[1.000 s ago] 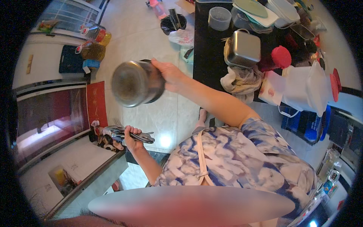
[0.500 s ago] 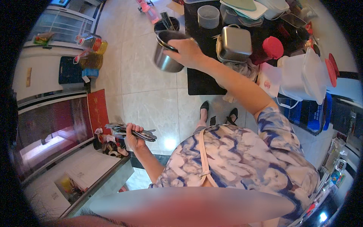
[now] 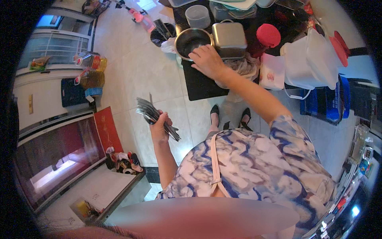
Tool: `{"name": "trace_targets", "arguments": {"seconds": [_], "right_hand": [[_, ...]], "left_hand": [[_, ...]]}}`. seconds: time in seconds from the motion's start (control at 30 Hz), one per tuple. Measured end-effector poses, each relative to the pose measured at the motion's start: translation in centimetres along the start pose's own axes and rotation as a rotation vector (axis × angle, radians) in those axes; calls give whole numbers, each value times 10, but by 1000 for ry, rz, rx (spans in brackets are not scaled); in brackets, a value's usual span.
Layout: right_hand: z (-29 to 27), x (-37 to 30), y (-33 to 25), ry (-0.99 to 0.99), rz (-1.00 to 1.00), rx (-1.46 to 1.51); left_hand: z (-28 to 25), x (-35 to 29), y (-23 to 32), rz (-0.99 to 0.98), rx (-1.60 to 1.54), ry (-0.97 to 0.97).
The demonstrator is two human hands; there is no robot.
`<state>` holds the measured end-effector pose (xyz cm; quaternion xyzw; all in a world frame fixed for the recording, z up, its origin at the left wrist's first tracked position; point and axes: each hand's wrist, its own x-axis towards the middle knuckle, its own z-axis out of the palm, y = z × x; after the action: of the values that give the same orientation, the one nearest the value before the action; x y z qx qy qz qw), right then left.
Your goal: Washing a rag in a sink and using it to wipe down a blue basket, then moving a fan and sorting cutlery.
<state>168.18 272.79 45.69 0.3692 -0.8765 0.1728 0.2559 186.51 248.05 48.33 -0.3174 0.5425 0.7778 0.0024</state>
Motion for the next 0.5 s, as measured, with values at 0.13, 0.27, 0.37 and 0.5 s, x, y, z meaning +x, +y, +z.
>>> {"name": "trace_targets", "arguments": {"seconds": [0.13,0.27,0.37,0.5], "right_hand": [[-46,-52,-44,-11,324,37],[-21,-107,-40,-254,341,-154],[-46,-114,-42,-267,528,173],[-135,-127,-48,-293,911,557]], "left_hand": [[14,7,-4,41,347,-171],[47,20,-7,22,618,-373],[74,29,-11,65,806,-497],[102,38,-17,251,1138,-605]]}}
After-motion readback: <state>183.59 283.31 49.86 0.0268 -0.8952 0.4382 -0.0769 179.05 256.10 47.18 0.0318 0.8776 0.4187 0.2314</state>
